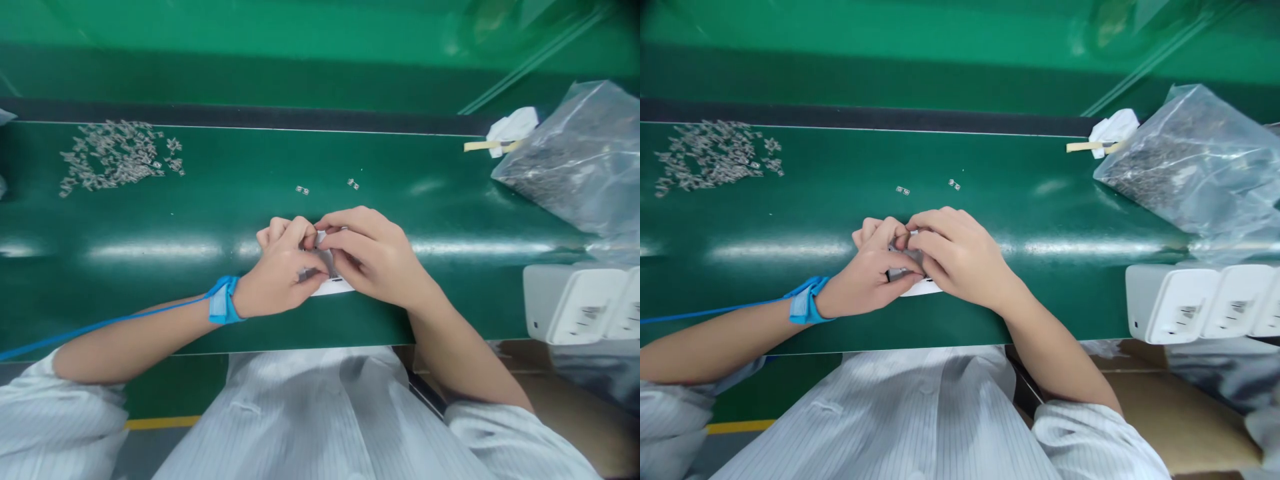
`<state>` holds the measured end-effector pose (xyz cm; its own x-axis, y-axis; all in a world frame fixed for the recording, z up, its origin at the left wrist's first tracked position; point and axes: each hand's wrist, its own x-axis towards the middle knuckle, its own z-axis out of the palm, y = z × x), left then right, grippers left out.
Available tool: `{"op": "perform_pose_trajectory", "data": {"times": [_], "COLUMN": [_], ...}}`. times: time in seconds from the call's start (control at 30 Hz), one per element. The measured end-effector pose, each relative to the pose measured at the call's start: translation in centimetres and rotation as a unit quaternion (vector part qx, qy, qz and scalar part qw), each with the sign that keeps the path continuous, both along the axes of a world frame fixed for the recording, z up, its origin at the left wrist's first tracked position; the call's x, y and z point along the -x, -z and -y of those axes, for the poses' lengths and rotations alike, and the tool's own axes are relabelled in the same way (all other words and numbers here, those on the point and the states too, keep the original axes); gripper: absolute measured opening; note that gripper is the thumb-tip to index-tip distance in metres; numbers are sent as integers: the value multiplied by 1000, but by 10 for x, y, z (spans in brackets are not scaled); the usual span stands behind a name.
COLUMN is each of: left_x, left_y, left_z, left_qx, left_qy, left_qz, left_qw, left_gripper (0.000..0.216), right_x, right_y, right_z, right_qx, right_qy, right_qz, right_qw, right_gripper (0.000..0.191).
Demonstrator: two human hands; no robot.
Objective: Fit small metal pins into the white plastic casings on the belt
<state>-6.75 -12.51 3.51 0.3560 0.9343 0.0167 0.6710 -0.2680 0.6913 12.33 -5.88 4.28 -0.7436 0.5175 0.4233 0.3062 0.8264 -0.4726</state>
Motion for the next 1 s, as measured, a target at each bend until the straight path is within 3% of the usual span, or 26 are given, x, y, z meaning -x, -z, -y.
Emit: {"op": "perform_pose_trajectory", "data": {"times": [0.3, 0.57, 0.83, 1.0], "left_x": [4, -4, -3, 1], "left_y": [-5, -15, -7, -4], "left_z": [-2, -3, -2, -3], "left_qx": [38, 95, 60, 87], "left_qy": [21, -32, -48, -41], "left_qz": [-23, -47, -13, 12], "left_qw": [999, 994, 997, 995], "left_gripper": [24, 19, 18, 13], "right_x": [3, 7, 8, 8], "right_y": [1, -1, -5, -5], "right_z": [5, 7, 5, 4], "right_qx": [17, 33, 60, 49], "right_qy": [17, 22, 16, 18], "right_qz": [-15, -30, -36, -21], "right_qw": [1000, 999, 997, 998], "right_gripper": [19, 17, 18, 18]}}
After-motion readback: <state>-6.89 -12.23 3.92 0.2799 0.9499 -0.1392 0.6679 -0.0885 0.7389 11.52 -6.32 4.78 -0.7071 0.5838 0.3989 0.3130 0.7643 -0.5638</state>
